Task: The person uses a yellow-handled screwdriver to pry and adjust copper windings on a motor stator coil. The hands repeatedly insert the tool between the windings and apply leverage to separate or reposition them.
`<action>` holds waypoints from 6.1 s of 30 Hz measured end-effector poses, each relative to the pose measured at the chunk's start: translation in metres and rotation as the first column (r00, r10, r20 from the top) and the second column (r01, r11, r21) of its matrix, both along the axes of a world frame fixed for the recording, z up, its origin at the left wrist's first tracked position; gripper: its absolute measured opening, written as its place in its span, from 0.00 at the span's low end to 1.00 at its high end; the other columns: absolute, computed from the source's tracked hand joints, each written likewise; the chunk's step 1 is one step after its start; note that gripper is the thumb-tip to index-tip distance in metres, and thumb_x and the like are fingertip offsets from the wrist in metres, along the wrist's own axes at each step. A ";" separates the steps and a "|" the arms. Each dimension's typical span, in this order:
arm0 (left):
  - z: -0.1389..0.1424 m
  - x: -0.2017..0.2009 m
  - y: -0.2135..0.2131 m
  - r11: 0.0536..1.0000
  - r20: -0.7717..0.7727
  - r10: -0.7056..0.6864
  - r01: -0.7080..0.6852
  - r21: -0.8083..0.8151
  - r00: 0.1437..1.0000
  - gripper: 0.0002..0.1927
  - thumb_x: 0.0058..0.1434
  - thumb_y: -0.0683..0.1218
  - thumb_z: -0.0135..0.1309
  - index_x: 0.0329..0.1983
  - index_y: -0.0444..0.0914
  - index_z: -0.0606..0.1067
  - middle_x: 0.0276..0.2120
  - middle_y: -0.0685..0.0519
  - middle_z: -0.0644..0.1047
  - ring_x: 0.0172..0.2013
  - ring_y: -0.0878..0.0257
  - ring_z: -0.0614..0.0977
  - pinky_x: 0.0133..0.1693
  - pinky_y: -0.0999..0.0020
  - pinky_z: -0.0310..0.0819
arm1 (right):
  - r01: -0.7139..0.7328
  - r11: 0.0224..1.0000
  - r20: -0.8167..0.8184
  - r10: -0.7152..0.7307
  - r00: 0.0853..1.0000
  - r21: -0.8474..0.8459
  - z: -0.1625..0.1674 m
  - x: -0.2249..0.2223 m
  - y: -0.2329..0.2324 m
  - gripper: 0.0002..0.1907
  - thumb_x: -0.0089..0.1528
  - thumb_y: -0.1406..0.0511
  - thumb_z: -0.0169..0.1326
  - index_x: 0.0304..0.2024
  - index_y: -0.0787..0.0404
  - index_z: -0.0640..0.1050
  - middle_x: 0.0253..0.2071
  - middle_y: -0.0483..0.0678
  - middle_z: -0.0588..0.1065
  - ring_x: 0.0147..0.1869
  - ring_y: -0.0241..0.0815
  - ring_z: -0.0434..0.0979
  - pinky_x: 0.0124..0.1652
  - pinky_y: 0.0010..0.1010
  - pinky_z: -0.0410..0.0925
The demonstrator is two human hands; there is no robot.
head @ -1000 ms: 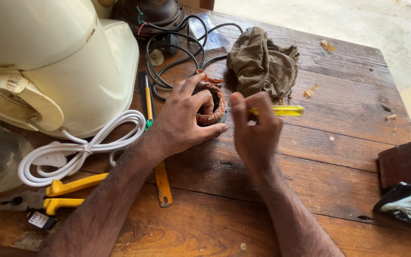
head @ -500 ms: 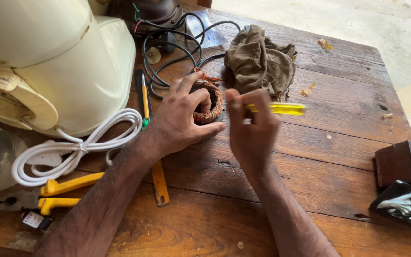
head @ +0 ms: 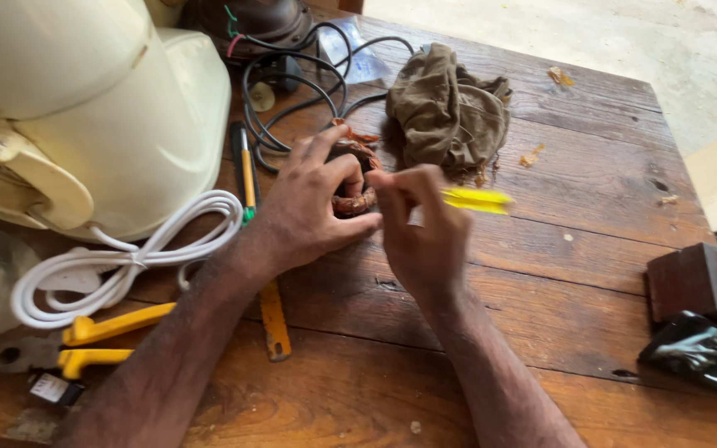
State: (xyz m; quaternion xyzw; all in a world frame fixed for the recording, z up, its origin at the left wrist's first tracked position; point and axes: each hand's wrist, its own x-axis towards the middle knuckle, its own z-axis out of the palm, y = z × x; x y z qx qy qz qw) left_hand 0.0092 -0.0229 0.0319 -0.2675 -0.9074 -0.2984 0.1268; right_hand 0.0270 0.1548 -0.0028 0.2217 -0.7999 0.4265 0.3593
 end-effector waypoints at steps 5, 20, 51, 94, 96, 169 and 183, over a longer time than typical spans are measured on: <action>0.006 -0.004 0.000 0.999 0.085 -0.034 0.031 0.034 0.996 0.19 0.52 0.56 0.68 0.28 0.37 0.76 0.72 0.33 0.58 0.72 0.33 0.55 0.65 0.37 0.53 | 0.069 0.995 0.051 -0.066 0.997 -0.072 0.007 0.012 0.002 0.10 0.72 0.61 0.58 0.41 0.61 0.75 0.30 0.45 0.78 0.31 0.34 0.81 0.30 0.27 0.72; 0.006 -0.001 0.002 0.978 0.113 -0.047 0.023 0.208 0.992 0.11 0.58 0.51 0.61 0.26 0.40 0.79 0.71 0.37 0.63 0.72 0.39 0.60 0.67 0.38 0.54 | 0.051 0.982 0.075 -0.038 0.996 -0.182 0.011 0.011 0.008 0.08 0.71 0.64 0.57 0.47 0.62 0.74 0.41 0.48 0.79 0.37 0.35 0.84 0.35 0.27 0.75; 0.005 0.001 0.005 0.982 0.073 -0.025 0.011 0.191 0.997 0.13 0.60 0.52 0.60 0.27 0.39 0.78 0.68 0.36 0.66 0.71 0.41 0.64 0.66 0.41 0.58 | 0.047 0.985 0.092 -0.032 0.995 -0.166 0.015 0.013 0.008 0.07 0.71 0.66 0.57 0.46 0.62 0.74 0.39 0.46 0.79 0.35 0.32 0.83 0.35 0.26 0.75; 0.005 -0.001 0.001 0.999 -0.044 -0.026 0.025 -0.028 0.999 0.21 0.55 0.57 0.67 0.38 0.38 0.76 0.68 0.36 0.64 0.71 0.38 0.60 0.66 0.38 0.55 | -0.018 0.994 -0.041 0.014 0.999 -0.112 0.020 0.016 0.003 0.04 0.65 0.73 0.57 0.39 0.63 0.74 0.38 0.47 0.76 0.36 0.35 0.78 0.37 0.26 0.74; 0.002 -0.001 0.003 0.999 -0.074 -0.022 0.019 -0.029 0.997 0.26 0.56 0.58 0.67 0.46 0.37 0.72 0.65 0.36 0.66 0.69 0.40 0.63 0.67 0.41 0.58 | -0.025 0.995 -0.044 0.021 0.999 -0.099 0.019 0.016 0.002 0.04 0.64 0.73 0.57 0.38 0.63 0.74 0.37 0.47 0.75 0.36 0.35 0.77 0.37 0.26 0.73; 0.007 0.006 0.010 0.994 -0.075 -0.002 -0.006 -0.105 0.997 0.35 0.55 0.57 0.67 0.60 0.41 0.64 0.62 0.41 0.66 0.65 0.41 0.66 0.63 0.43 0.63 | -0.044 0.999 0.078 0.045 0.996 -0.020 0.017 0.013 0.007 0.04 0.67 0.68 0.56 0.40 0.63 0.75 0.35 0.49 0.77 0.36 0.38 0.84 0.36 0.29 0.77; 0.008 0.006 0.012 0.992 -0.059 0.006 -0.014 -0.126 0.998 0.36 0.54 0.57 0.67 0.61 0.42 0.64 0.62 0.41 0.66 0.65 0.41 0.65 0.63 0.43 0.63 | -0.033 0.999 0.085 0.033 0.996 -0.001 0.017 0.012 0.008 0.03 0.67 0.69 0.56 0.40 0.63 0.75 0.35 0.49 0.77 0.36 0.38 0.84 0.36 0.30 0.77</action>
